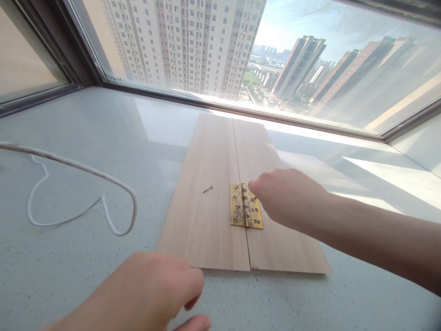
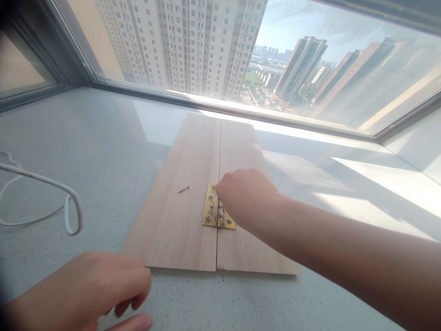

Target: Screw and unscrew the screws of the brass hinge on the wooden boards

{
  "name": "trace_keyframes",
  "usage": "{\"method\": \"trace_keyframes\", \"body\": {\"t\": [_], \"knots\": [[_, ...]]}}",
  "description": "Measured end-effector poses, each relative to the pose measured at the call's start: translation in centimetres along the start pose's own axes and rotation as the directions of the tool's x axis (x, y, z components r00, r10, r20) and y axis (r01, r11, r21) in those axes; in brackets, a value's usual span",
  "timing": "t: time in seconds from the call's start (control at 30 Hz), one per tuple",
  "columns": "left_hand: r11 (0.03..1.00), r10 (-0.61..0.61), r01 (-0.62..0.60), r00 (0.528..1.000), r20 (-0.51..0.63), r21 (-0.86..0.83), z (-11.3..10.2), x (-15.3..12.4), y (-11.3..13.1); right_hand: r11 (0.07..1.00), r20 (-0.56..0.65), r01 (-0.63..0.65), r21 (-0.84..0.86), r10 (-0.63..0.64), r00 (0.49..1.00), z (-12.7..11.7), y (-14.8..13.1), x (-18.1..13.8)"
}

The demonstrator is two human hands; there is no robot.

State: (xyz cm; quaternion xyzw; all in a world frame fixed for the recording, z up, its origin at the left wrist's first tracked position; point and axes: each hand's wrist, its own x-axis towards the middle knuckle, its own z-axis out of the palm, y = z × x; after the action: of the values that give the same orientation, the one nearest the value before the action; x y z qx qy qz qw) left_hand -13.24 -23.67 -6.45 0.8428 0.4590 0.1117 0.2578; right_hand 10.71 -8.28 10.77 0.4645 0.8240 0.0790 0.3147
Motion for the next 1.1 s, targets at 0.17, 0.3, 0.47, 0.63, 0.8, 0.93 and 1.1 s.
{"method": "trace_keyframes", "body": {"t": [0.17, 0.3, 0.47, 0.63, 0.8, 0.93, 1.1], "knots": [[0.997, -0.069, 0.07, 0.951, -0.301, -0.007, -9.5, 11.1, 4.1, 0.998, -0.042, 0.009, -0.058, -0.012, 0.999, -0.3, 0.4, -0.1], [0.988, -0.124, 0.151, 0.889, -0.442, 0.028, -9.2, 14.7, 2.3, 0.999, -0.051, 0.02, -0.049, -0.022, 0.998, 0.1, 0.8, -0.1], [0.974, -0.148, 0.202, 0.911, -0.385, 0.104, -8.5, 15.9, 0.2, 0.997, -0.078, 0.062, -0.055, -0.066, 0.995, 0.7, 1.2, 0.2], [0.99, -0.11, 0.129, 0.951, -0.291, 0.049, -9.1, 16.6, -0.7, 0.998, -0.073, 0.047, -0.042, -0.05, 0.996, 0.7, 0.7, 0.3], [0.994, -0.083, 0.099, 0.956, -0.28, 0.042, -9.0, 16.5, -1.1, 0.995, 0.017, -0.087, 0.043, 0.087, 0.996, -0.2, 0.1, 0.9], [0.993, -0.102, 0.116, 0.954, -0.282, 0.033, -8.8, 16.5, -1.1, 0.972, 0.138, -0.204, 0.115, 0.188, 0.972, -0.6, 0.6, 1.8], [0.993, -0.106, 0.118, 0.955, -0.278, 0.026, -8.7, 16.6, -1.3, 0.981, 0.132, -0.18, 0.078, 0.169, 0.977, -0.1, 0.8, 1.5]]}}
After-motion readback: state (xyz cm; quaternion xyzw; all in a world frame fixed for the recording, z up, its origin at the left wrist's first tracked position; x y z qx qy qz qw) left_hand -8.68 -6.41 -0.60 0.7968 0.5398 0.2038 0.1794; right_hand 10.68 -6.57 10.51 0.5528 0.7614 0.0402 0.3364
